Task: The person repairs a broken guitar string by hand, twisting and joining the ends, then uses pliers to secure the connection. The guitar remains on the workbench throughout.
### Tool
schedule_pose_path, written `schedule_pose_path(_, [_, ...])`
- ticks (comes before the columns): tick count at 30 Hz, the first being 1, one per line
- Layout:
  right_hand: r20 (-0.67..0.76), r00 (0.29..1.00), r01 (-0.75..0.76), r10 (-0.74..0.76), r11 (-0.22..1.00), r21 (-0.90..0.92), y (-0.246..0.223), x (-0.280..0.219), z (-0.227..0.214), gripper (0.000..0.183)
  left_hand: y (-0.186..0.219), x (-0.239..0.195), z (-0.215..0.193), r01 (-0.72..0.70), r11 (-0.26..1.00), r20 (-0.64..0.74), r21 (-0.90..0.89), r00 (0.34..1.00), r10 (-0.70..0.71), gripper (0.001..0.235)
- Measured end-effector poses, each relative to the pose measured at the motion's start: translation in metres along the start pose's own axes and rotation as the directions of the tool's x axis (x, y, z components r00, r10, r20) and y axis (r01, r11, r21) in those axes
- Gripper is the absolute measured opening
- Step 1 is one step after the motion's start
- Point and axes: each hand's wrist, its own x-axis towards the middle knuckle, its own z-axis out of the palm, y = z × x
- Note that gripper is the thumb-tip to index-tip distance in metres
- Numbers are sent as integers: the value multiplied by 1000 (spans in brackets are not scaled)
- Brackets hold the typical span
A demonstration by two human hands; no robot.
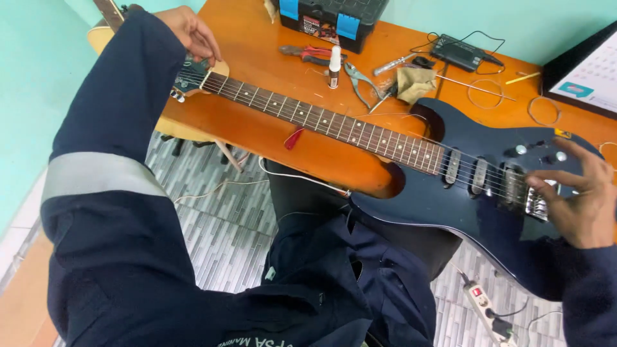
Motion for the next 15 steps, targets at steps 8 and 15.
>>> schedule_pose_path(8, [36,995,-99,94,976,195,18,-1,6,10,-20,-23,10,12,996,-8,-93,1000,-12,27])
schedule_pose_path(15, [48,992,-125,119,978,166,15,7,12,14,7,-25,5,160,979,46,-126,987,-155,25])
